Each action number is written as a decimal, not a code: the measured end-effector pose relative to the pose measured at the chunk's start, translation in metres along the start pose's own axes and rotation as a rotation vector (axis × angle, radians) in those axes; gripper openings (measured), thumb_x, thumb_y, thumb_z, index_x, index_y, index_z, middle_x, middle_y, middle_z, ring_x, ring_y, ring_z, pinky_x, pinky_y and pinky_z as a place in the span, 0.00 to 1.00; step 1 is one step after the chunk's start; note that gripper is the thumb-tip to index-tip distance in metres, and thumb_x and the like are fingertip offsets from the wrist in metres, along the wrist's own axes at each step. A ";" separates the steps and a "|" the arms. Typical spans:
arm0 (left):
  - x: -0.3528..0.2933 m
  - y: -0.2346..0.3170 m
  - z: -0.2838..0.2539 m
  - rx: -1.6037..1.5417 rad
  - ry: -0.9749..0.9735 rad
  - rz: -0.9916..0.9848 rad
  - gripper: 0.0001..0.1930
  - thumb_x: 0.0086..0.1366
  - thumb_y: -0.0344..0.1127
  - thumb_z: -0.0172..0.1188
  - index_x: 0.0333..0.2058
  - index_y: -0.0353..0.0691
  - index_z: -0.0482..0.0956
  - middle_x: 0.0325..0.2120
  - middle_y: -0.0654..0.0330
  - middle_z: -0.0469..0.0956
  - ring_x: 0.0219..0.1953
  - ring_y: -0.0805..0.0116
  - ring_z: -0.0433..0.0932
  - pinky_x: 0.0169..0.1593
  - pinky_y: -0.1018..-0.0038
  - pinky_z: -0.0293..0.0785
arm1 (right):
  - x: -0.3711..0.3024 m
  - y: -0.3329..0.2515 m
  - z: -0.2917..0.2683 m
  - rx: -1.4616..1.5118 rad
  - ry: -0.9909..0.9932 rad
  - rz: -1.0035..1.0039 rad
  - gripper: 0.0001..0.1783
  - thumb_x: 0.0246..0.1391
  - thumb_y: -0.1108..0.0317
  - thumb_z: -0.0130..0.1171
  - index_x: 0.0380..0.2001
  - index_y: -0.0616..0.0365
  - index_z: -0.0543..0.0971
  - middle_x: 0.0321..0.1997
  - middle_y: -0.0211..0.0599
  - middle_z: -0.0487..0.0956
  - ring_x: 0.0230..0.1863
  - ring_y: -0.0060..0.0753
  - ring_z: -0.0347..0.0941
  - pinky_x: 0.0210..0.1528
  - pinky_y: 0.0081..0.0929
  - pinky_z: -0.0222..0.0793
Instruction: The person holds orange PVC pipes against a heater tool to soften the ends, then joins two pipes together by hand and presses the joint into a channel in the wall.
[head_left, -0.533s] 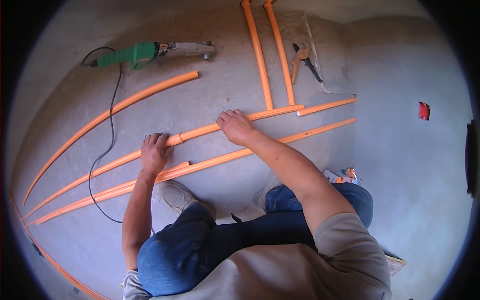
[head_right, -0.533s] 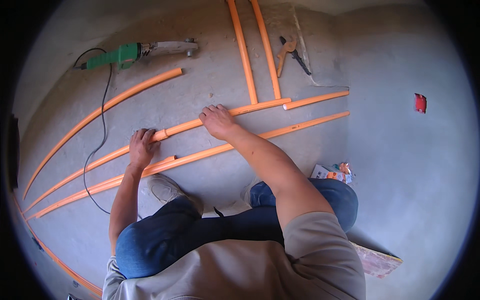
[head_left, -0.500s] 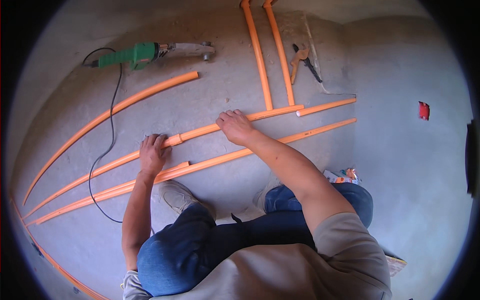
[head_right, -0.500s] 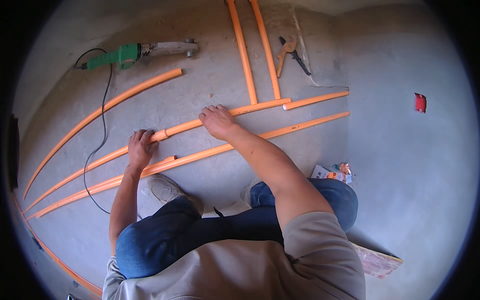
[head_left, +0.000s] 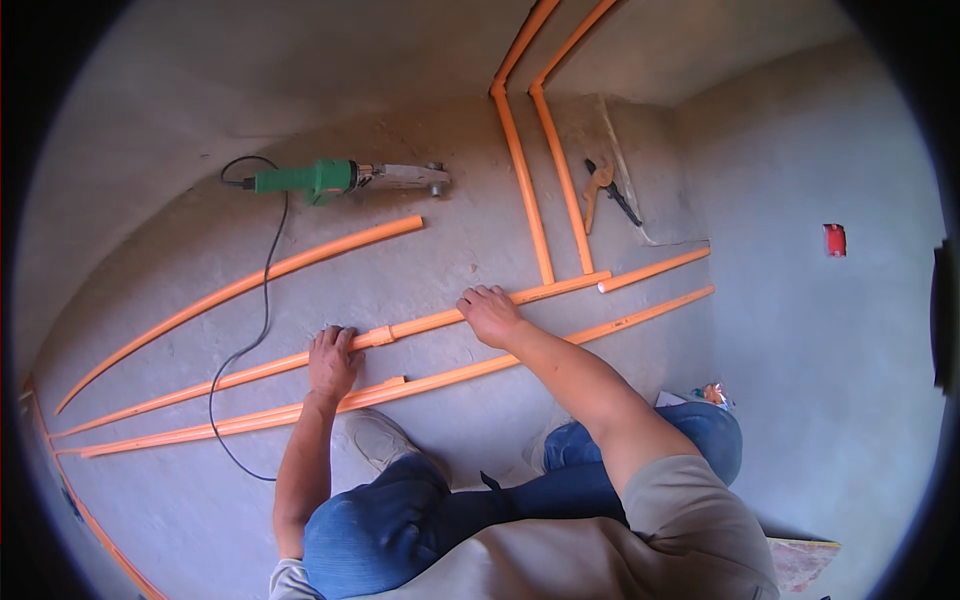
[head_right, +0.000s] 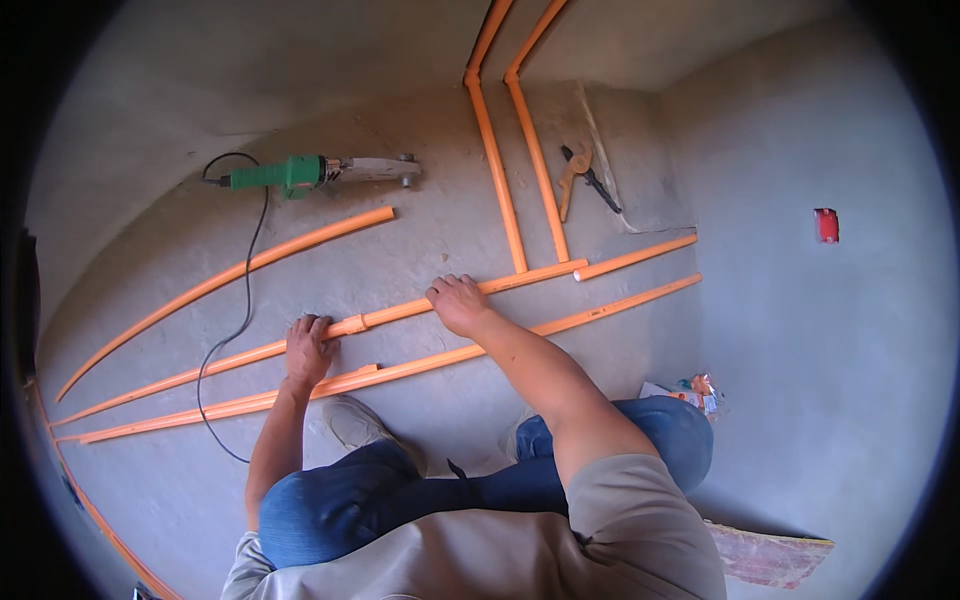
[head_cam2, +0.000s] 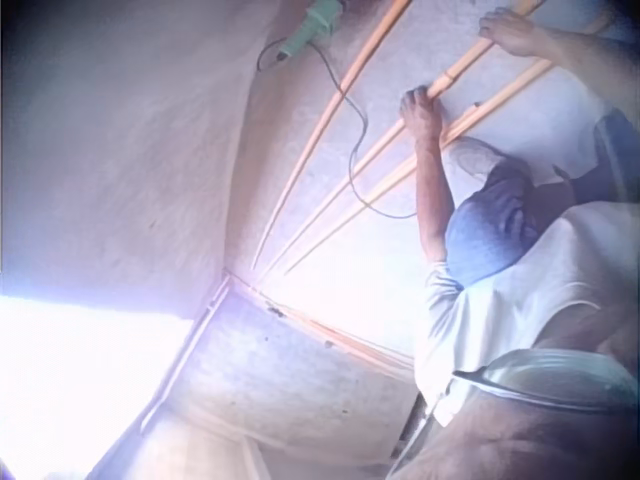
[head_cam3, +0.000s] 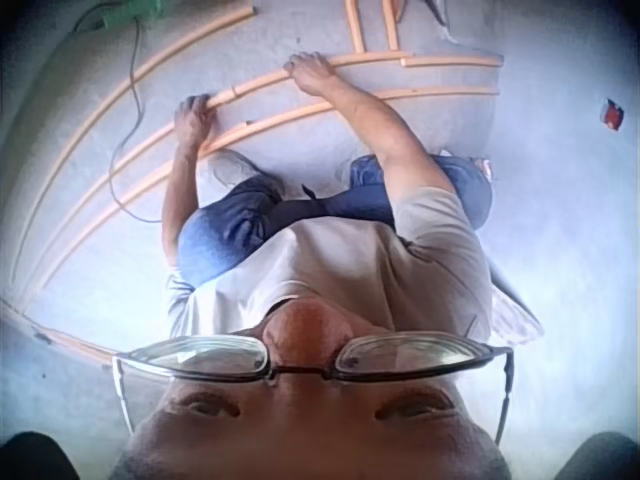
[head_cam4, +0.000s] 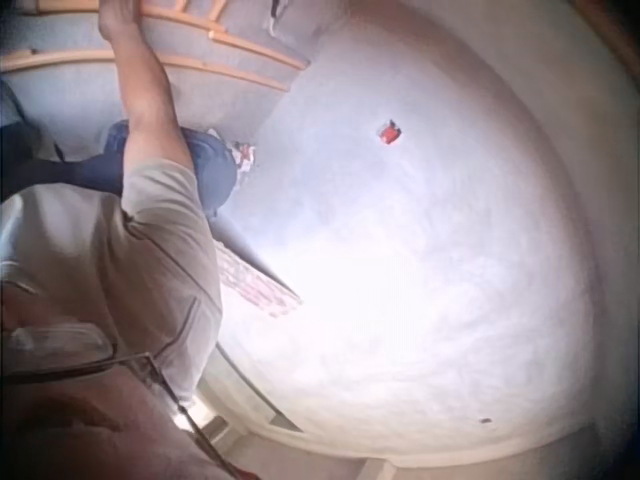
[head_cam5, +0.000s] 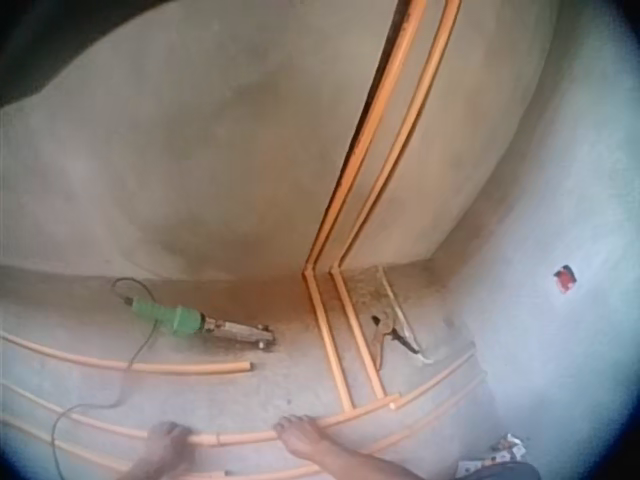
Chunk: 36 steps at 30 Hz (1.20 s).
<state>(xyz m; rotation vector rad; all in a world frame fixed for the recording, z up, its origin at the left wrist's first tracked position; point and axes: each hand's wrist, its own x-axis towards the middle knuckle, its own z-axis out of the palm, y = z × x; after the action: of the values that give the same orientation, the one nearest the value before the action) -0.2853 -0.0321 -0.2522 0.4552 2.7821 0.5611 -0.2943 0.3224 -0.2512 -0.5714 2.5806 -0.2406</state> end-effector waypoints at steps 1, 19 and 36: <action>-0.001 -0.002 0.002 0.008 0.002 0.002 0.26 0.54 0.36 0.73 0.53 0.42 0.80 0.48 0.54 0.77 0.53 0.50 0.74 0.57 0.56 0.70 | 0.001 0.002 0.001 -0.001 0.005 -0.004 0.12 0.60 0.71 0.51 0.45 0.53 0.80 0.51 0.37 0.78 0.59 0.40 0.73 0.60 0.43 0.68; 0.000 -0.001 0.004 -0.003 0.053 0.016 0.22 0.56 0.35 0.72 0.51 0.41 0.82 0.47 0.55 0.78 0.54 0.51 0.74 0.58 0.57 0.69 | 0.000 0.008 -0.008 0.008 -0.107 0.063 0.14 0.60 0.73 0.51 0.48 0.54 0.78 0.56 0.39 0.77 0.62 0.43 0.71 0.63 0.48 0.67; 0.014 0.017 0.009 -0.082 -0.012 0.047 0.25 0.57 0.43 0.72 0.53 0.44 0.80 0.49 0.57 0.78 0.56 0.53 0.74 0.61 0.57 0.68 | -0.025 0.051 0.008 -0.051 0.058 0.111 0.17 0.54 0.77 0.55 0.48 0.55 0.78 0.51 0.39 0.76 0.59 0.43 0.72 0.60 0.42 0.67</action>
<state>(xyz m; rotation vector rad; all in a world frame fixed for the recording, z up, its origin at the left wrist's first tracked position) -0.2908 -0.0097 -0.2558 0.5053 2.7319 0.6776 -0.2888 0.3779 -0.2610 -0.4430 2.6712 -0.1562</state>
